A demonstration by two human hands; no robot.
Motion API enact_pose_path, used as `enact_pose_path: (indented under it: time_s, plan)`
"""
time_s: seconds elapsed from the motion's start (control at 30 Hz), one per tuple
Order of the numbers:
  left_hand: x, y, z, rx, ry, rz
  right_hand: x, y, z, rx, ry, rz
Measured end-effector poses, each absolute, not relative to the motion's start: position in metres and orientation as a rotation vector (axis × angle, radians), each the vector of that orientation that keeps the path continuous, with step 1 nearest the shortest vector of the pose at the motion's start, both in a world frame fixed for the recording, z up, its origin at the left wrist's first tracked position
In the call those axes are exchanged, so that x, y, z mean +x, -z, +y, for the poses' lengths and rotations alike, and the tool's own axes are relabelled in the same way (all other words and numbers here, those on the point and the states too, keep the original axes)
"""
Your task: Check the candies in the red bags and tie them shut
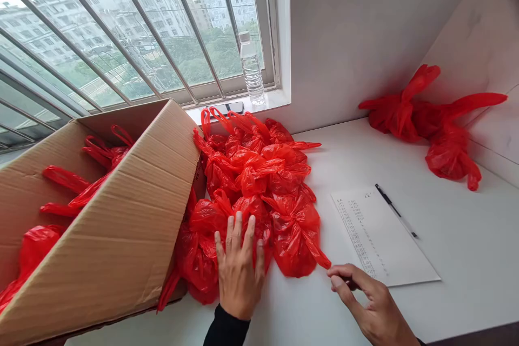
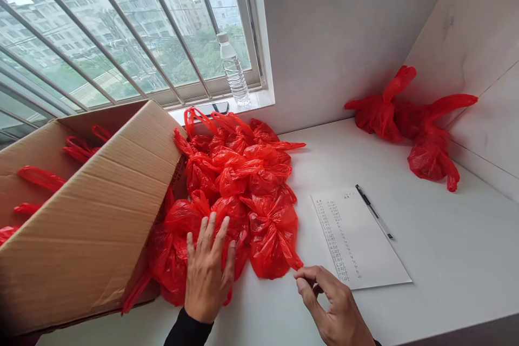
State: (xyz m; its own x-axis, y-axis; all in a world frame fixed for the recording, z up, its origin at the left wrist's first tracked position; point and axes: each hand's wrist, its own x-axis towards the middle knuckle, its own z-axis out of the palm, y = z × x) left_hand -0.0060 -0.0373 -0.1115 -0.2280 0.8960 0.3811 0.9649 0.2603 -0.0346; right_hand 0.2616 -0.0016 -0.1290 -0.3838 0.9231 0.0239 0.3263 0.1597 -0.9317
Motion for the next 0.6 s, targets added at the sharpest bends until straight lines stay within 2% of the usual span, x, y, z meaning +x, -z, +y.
enact_pose_path:
  time_s: [0.1, 0.27, 0.43, 0.6]
  plan:
    - [-0.012, 0.105, -0.049, -1.477, 0.356, -2.339, 0.255, 0.121, 0.018, -1.153, -1.034, -1.953]
    - [0.013, 0.121, -0.074, -1.655, 0.246, -2.29, 0.23, 0.125, 0.041, -1.001, -0.7, -2.289]
    - [0.038, 0.129, -0.087, -1.745, 0.162, -2.255, 0.222, 0.156, 0.039, -0.945, -0.605, -2.537]
    - [0.011, 0.13, -0.082, -1.697, 0.234, -2.235, 0.228, 0.165, 0.038, -0.972, -0.583, -2.608]
